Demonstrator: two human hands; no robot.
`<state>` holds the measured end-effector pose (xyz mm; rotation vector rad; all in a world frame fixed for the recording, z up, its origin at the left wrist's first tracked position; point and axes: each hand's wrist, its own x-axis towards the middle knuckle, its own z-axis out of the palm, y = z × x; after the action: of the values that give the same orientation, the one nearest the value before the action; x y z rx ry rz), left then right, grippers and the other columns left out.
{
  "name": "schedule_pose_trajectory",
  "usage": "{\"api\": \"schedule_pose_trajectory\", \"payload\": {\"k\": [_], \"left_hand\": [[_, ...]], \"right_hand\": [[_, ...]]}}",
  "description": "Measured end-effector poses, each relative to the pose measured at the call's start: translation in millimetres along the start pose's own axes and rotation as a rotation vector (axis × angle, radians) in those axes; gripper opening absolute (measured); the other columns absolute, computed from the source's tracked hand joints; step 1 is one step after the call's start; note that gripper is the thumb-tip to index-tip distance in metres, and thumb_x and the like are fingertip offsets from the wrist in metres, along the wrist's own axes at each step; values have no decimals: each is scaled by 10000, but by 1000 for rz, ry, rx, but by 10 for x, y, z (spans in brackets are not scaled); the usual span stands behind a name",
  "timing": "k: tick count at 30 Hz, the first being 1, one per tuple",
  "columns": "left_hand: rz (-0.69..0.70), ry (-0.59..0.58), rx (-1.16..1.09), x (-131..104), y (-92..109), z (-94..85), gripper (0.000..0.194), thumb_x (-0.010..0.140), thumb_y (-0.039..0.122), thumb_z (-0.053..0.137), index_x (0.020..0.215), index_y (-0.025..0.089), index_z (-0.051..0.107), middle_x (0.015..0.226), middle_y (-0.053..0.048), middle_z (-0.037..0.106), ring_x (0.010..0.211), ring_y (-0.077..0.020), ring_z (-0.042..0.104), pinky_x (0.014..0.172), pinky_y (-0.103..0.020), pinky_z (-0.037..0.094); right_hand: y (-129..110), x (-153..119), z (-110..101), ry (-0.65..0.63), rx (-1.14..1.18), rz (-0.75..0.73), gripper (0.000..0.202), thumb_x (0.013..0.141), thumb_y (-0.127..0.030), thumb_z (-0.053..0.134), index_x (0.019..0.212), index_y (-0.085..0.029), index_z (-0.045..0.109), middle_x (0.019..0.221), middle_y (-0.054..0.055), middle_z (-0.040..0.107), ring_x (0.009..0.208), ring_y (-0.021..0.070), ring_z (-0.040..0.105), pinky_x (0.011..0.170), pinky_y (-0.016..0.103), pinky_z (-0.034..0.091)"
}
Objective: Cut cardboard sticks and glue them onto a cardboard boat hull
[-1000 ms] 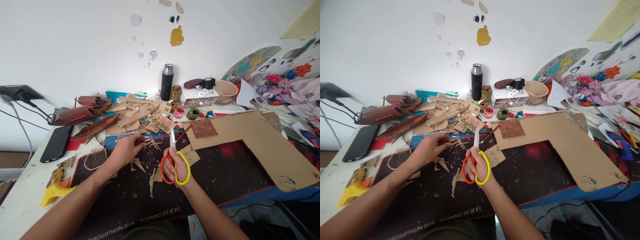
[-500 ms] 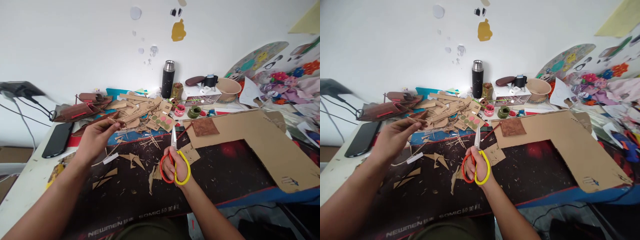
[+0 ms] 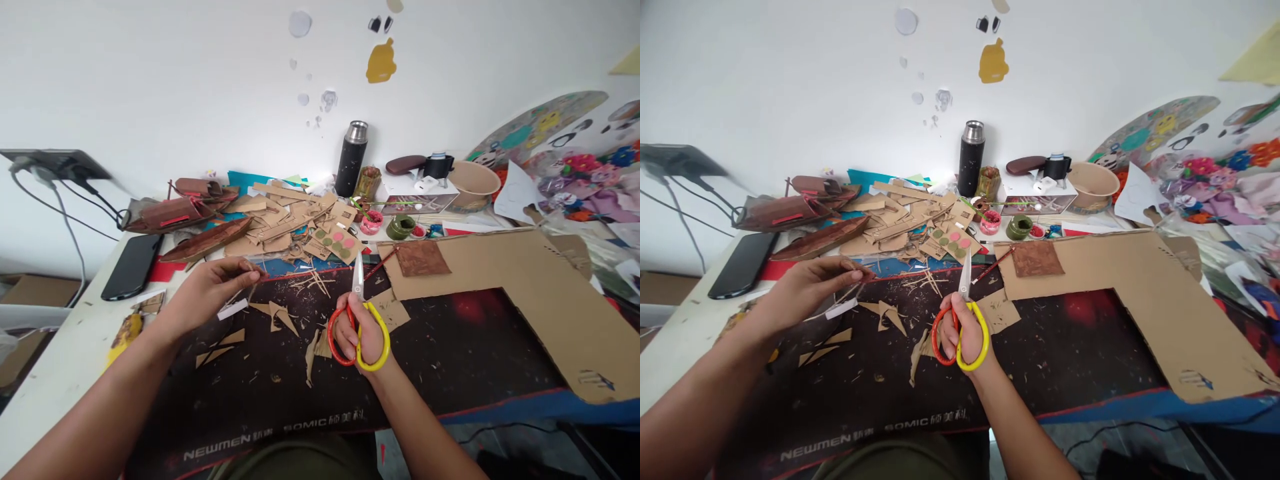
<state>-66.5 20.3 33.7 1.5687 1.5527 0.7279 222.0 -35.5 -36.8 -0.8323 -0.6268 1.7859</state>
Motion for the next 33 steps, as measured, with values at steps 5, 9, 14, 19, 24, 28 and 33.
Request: {"api": "schedule_pose_trajectory", "payload": {"k": [5, 9, 14, 19, 24, 28, 33], "left_hand": [[92, -15, -321, 96, 167, 209, 463, 777, 688, 857, 831, 231, 806, 1012, -112, 860, 1013, -322, 772, 946, -445, 601], [162, -24, -150, 257, 161, 389, 431, 802, 650, 846, 868, 224, 833, 1077, -111, 853, 1060, -312, 748, 982, -415, 563], [137, -8, -110, 367, 174, 473, 454, 782, 670, 829, 779, 218, 785, 895, -74, 824, 864, -262, 710, 821, -365, 543], [92, 34, -23, 307, 233, 246, 403, 823, 636, 770, 803, 233, 779, 934, -79, 825, 877, -274, 709, 819, -364, 532], [-2, 2, 447, 251, 22, -77, 419, 827, 670, 640, 848, 288, 811, 908, -57, 843, 854, -312, 737, 768, -365, 499], [-61, -37, 696, 161, -187, -146, 408, 859, 619, 589, 910, 295, 832, 915, -116, 850, 829, -365, 750, 709, -393, 460], [-30, 14, 744, 35, -320, -84, 296, 863, 553, 682, 868, 285, 806, 800, -127, 819, 653, -328, 701, 591, -360, 361]], "right_hand": [[45, 9, 51, -33, -69, -12, 502, 930, -692, 748, 893, -202, 641, 387, -137, 398, 258, 81, 335, 319, 182, 327], [73, 1, 45, -14, -60, -37, 494, 936, -682, 746, 896, -199, 645, 388, -135, 405, 256, 82, 347, 316, 182, 336], [71, -13, 29, -18, -34, -42, 502, 936, -692, 739, 893, -202, 636, 382, -139, 390, 252, 78, 337, 315, 174, 296], [66, -15, 28, -27, -32, -48, 499, 943, -688, 730, 894, -199, 638, 386, -135, 404, 255, 81, 348, 315, 176, 299], [56, -17, 19, -19, -18, -46, 501, 941, -685, 737, 887, -197, 636, 382, -135, 406, 248, 81, 354, 305, 170, 290], [36, -19, 23, -4, -24, -22, 512, 923, -692, 754, 888, -194, 644, 383, -129, 421, 242, 83, 365, 298, 172, 272], [22, -15, 33, 6, -38, -15, 519, 915, -705, 755, 884, -202, 634, 380, -135, 404, 235, 81, 350, 302, 173, 261]]}}
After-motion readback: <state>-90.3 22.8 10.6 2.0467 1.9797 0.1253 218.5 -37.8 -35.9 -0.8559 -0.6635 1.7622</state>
